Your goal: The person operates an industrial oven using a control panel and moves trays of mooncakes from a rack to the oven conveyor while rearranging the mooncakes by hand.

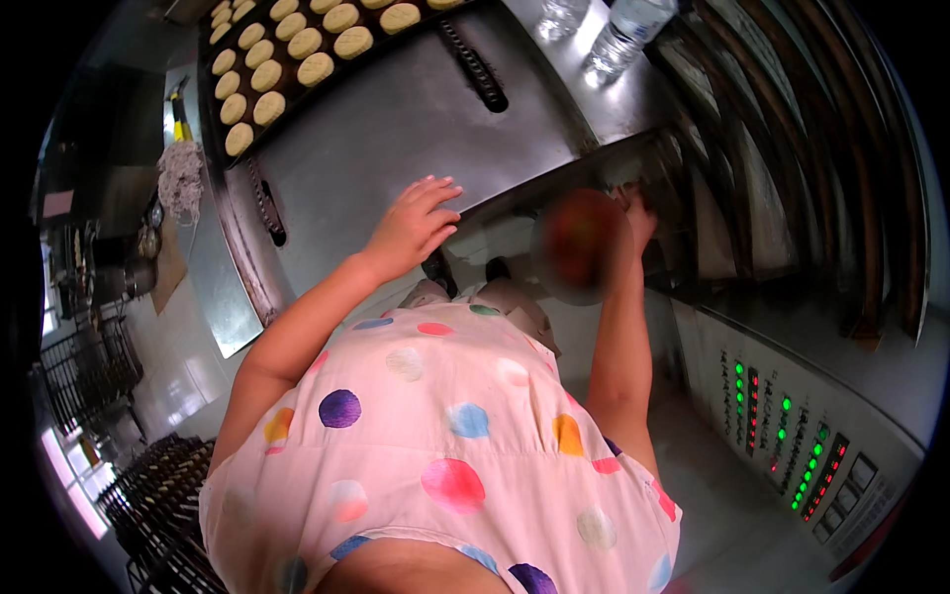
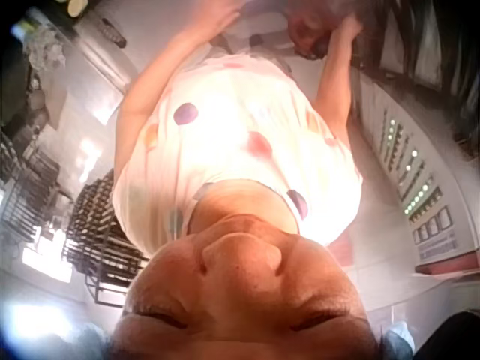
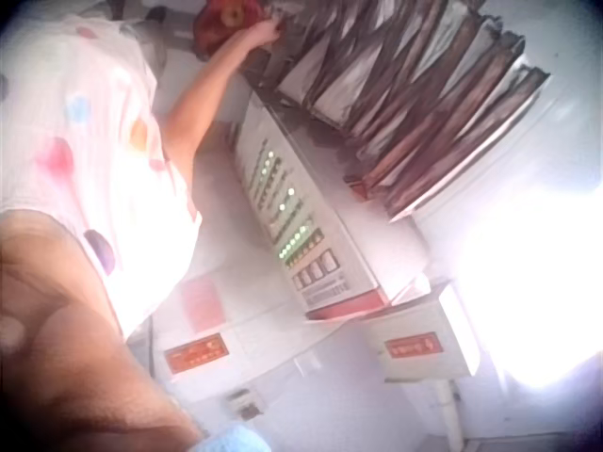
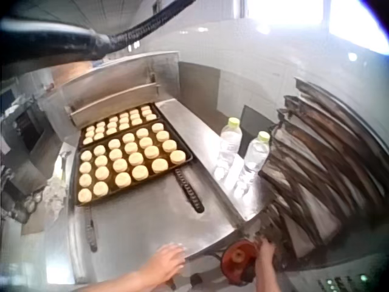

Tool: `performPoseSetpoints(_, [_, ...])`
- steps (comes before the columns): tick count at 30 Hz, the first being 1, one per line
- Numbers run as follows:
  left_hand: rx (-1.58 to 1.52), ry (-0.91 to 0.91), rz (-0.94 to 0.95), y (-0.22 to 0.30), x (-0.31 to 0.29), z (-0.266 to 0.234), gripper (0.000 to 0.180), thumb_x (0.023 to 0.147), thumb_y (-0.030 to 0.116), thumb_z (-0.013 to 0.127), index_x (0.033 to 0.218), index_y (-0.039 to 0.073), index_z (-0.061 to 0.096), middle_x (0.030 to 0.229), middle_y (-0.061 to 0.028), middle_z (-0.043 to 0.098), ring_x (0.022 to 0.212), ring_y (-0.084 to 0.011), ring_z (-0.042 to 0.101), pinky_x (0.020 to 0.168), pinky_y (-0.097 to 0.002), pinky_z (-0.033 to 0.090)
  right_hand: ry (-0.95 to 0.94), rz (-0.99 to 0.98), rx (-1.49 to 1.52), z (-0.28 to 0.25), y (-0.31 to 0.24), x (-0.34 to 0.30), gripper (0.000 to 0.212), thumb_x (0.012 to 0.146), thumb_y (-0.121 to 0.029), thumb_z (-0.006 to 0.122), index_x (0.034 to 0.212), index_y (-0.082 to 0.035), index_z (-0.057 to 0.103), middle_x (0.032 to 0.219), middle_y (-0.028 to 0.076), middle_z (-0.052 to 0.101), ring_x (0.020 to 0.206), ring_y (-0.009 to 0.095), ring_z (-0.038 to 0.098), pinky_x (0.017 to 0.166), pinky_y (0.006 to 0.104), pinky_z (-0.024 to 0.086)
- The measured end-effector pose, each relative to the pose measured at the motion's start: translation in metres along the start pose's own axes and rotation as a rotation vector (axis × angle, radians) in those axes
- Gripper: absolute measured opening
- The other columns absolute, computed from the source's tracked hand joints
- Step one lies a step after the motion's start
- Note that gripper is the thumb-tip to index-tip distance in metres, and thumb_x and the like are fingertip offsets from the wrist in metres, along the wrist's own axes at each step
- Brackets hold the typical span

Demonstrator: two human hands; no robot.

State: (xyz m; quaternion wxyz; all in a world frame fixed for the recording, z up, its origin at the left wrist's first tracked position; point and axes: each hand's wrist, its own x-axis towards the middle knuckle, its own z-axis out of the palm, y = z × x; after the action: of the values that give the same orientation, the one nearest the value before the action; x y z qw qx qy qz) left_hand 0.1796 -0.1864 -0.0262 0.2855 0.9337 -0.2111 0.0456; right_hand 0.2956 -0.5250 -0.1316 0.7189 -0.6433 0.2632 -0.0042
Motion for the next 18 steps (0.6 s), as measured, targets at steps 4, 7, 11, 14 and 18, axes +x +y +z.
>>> performPoseSetpoints(4, [0.065,0.144,-0.096,-0.008,-0.027,-0.035,0.014,0.080,0.011,0.065,0.092,0.004,0.064,0.116,-0.0102,0.058,0.116,-0.0283,0.051,0.102,-0.0437,0.038,0.133,0.041,-0.263,0.044,-0.022,0.048,0.028,0.089,-0.026,0.058,0.088,0.001,0.064,0.081,0.004,0.058,0.068,0.011,0.052,0.061,0.0290,0.043])
performPoseSetpoints(7, [0.174,0.266,-0.196,-0.023,-0.047,-0.077,0.013,0.080,0.010,0.065,0.091,0.004,0.064,0.114,-0.0096,0.058,0.113,-0.0271,0.053,0.100,-0.0419,0.040,0.128,-0.042,-0.020,0.051,-0.022,0.089,0.041,0.089,-0.030,0.054,0.108,0.006,0.061,0.105,0.009,0.061,0.091,0.021,0.055,0.082,0.0353,0.046])
performPoseSetpoints(11, [0.200,0.555,-0.544,-0.073,-0.095,-0.118,0.013,0.081,0.012,0.063,0.092,0.005,0.064,0.112,-0.0097,0.059,0.106,-0.0275,0.056,0.095,-0.0384,0.044,0.279,-0.020,0.107,0.085,-0.036,0.099,0.057,0.089,-0.036,0.054,0.123,0.009,0.049,0.126,0.014,0.051,0.107,0.027,0.051,0.097,0.0391,0.039])
performPoseSetpoints(14, [0.391,0.723,-0.725,-0.120,-0.144,-0.151,0.016,0.083,0.012,0.061,0.097,0.006,0.063,0.113,-0.0099,0.059,0.105,-0.0294,0.056,0.092,-0.0376,0.044,0.316,0.006,0.013,0.096,-0.036,0.111,0.060,0.089,-0.041,0.053,0.120,0.010,0.051,0.125,0.019,0.052,0.108,0.028,0.051,0.097,0.0388,0.038])
performPoseSetpoints(18, [0.583,0.777,-0.864,-0.164,-0.214,-0.178,0.024,0.085,0.017,0.059,0.106,0.004,0.059,0.116,-0.0157,0.057,0.110,-0.0332,0.052,0.093,-0.0400,0.042,0.432,0.023,-0.137,0.119,-0.048,0.091,0.067,0.090,-0.048,0.049,0.111,0.016,0.053,0.118,0.028,0.054,0.105,0.035,0.056,0.093,0.0414,0.043])
